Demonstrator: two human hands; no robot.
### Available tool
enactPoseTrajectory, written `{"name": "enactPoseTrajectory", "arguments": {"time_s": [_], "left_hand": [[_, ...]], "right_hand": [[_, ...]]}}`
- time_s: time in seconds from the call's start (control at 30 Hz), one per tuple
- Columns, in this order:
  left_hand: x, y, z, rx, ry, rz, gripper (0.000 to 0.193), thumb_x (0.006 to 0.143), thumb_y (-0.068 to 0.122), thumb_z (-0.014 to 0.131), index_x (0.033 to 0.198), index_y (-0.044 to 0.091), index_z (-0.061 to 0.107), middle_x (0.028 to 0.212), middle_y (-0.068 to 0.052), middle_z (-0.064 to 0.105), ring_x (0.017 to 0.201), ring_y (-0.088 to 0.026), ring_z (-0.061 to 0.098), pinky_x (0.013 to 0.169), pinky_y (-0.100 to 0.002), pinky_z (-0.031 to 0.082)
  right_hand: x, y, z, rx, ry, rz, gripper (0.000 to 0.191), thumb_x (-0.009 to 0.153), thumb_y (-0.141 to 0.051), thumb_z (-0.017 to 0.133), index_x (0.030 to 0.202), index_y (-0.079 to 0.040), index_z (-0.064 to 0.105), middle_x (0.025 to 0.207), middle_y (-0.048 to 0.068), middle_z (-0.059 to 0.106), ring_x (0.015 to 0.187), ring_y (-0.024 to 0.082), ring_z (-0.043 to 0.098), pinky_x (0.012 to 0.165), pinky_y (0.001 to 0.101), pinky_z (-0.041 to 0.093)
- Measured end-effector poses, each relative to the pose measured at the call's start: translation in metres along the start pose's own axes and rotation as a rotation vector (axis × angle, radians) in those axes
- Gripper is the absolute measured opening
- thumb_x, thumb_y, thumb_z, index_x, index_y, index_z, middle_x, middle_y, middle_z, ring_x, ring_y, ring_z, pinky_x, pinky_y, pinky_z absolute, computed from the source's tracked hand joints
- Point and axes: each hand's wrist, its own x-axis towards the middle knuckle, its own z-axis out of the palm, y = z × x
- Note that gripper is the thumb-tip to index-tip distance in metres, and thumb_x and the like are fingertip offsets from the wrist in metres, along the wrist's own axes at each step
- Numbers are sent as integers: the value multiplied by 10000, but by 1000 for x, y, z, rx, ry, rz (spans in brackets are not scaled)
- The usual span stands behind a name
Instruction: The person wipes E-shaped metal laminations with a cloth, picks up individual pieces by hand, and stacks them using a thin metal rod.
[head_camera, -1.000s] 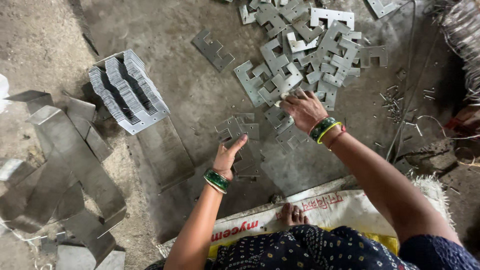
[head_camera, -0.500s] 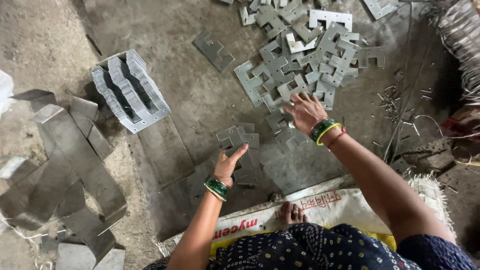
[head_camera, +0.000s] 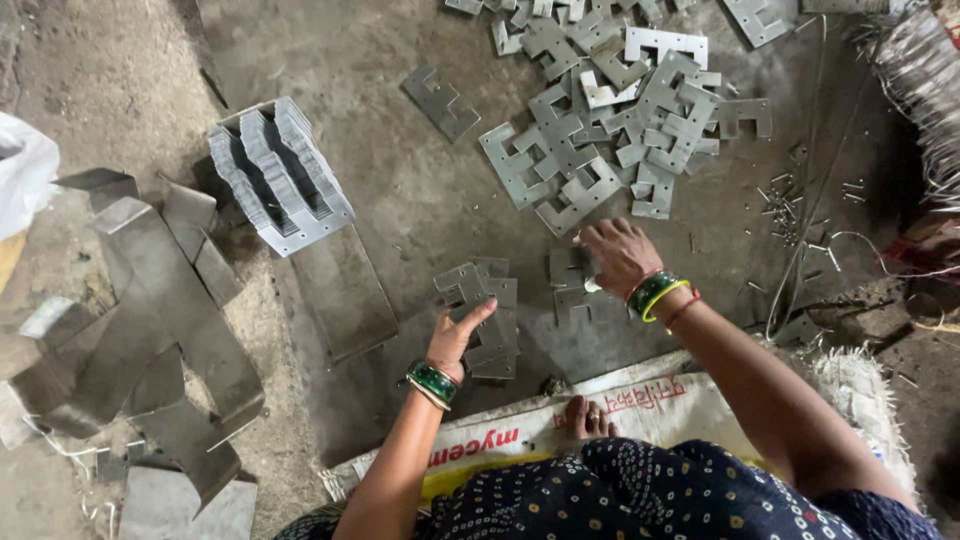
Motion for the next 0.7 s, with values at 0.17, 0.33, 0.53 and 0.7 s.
{"name": "enactPoseTrajectory", "arguments": {"time_s": [0.17, 0.33, 0.53, 0.7], "left_hand": [[-1, -7, 0, 70, 16, -12, 576, 718, 335, 896, 1186, 66, 696, 1173, -50, 737, 1091, -180, 669, 965, -358, 501], [3, -11, 2, 147, 36, -98, 645, 718, 402, 888, 1232, 79, 669, 1268, -46, 713, 1214, -153, 609, 1048, -341, 399], [7, -16, 1, 43, -16, -96, 656, 771, 465, 848, 1220, 12, 695, 1231, -98, 708, 1159, -236, 619, 1009, -404, 457], [13, -16, -4, -217, 64, -269, 750, 846, 612, 674, 1390, 105, 572, 1394, -17, 633, 1264, -198, 585, 1072, -360, 429]], "right_hand": [[-9, -8, -12, 62, 32, 18, 405, 793, -210, 753, 1188, -161, 677, 1118, 86, 626, 1055, 307, 602, 813, 442, 565], [-20, -32, -28, -35, 147, -114, 291, 759, -118, 681, 1023, -207, 762, 974, 43, 619, 980, 266, 629, 748, 410, 574], [-24, -55, -64, -52, 203, -125, 132, 894, -133, 672, 999, -192, 727, 1009, 18, 624, 1019, 250, 650, 768, 393, 581], [-43, -62, -63, 6, 481, -472, 371, 816, -154, 677, 1186, -162, 693, 1225, 99, 645, 1028, 279, 638, 849, 429, 559]]}}
